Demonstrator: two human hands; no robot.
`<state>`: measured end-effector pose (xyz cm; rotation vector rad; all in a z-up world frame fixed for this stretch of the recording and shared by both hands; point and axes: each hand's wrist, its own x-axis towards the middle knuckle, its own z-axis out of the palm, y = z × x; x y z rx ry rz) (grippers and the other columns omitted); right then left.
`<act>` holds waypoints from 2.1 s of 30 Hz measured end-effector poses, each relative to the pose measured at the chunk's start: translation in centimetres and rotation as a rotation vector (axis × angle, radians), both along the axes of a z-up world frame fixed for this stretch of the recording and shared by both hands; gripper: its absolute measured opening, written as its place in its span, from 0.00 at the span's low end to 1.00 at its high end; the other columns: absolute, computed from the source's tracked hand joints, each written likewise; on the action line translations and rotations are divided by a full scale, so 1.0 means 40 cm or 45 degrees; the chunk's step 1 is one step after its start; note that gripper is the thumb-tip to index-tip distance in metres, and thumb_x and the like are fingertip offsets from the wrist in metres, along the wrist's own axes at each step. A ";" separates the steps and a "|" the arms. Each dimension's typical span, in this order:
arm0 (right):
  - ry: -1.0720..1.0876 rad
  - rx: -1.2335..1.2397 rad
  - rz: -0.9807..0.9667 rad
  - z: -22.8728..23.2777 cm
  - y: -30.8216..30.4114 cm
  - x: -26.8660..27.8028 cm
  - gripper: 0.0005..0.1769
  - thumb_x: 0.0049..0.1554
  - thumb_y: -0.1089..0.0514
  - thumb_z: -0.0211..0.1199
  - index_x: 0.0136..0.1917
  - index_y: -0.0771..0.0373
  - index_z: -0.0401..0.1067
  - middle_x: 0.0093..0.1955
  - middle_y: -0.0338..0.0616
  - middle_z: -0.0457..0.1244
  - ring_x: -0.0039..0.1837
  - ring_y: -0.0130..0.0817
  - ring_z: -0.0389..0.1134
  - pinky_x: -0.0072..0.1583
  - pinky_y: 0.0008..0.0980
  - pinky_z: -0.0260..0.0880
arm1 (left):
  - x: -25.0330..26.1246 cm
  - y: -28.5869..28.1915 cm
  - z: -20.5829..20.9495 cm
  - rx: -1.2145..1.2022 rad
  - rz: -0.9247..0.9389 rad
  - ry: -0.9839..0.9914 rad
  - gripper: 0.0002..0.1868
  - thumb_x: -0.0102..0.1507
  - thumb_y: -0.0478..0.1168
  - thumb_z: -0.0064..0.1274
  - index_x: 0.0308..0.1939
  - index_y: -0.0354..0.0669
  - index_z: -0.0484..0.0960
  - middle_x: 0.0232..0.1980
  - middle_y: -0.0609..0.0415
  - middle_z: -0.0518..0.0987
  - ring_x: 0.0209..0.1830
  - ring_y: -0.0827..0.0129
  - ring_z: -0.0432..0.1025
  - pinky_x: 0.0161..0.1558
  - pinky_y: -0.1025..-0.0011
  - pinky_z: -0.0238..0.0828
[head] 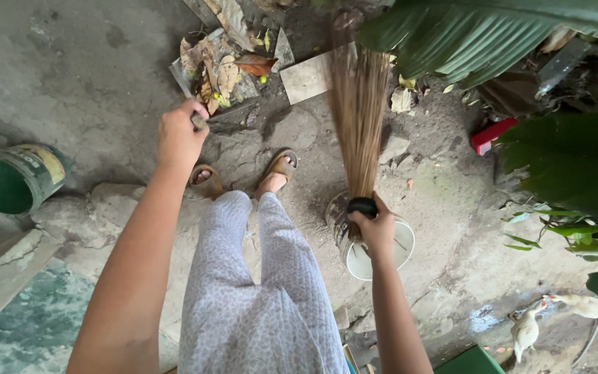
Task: The person sweeps debris from a dirt ground outdoors using a broom and a dustpan. The person sweeps leaves and dirt into the dustpan and transfers them into a bucket.
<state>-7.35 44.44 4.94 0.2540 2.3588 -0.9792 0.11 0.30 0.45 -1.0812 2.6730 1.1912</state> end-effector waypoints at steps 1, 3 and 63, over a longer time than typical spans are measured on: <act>-0.030 -0.036 -0.008 0.000 0.000 0.007 0.40 0.37 0.60 0.72 0.64 0.70 0.73 0.47 0.54 0.73 0.46 0.41 0.74 0.50 0.34 0.75 | -0.001 0.003 0.004 -0.003 0.004 0.000 0.11 0.56 0.31 0.63 0.41 0.47 0.82 0.35 0.42 0.82 0.39 0.44 0.78 0.42 0.55 0.74; -0.121 0.094 0.063 -0.049 -0.029 -0.015 0.41 0.38 0.58 0.74 0.66 0.66 0.72 0.47 0.52 0.72 0.45 0.39 0.75 0.49 0.33 0.76 | 0.002 0.012 0.004 -0.006 0.014 -0.002 0.12 0.55 0.30 0.64 0.40 0.47 0.82 0.35 0.43 0.83 0.39 0.45 0.78 0.42 0.56 0.74; -0.449 -0.191 0.226 -0.060 -0.218 0.064 0.44 0.41 0.51 0.76 0.70 0.65 0.70 0.50 0.50 0.72 0.48 0.36 0.76 0.51 0.32 0.77 | -0.009 -0.131 -0.018 0.025 0.259 -0.026 0.11 0.54 0.27 0.67 0.35 0.45 0.84 0.39 0.53 0.86 0.40 0.61 0.79 0.42 0.65 0.73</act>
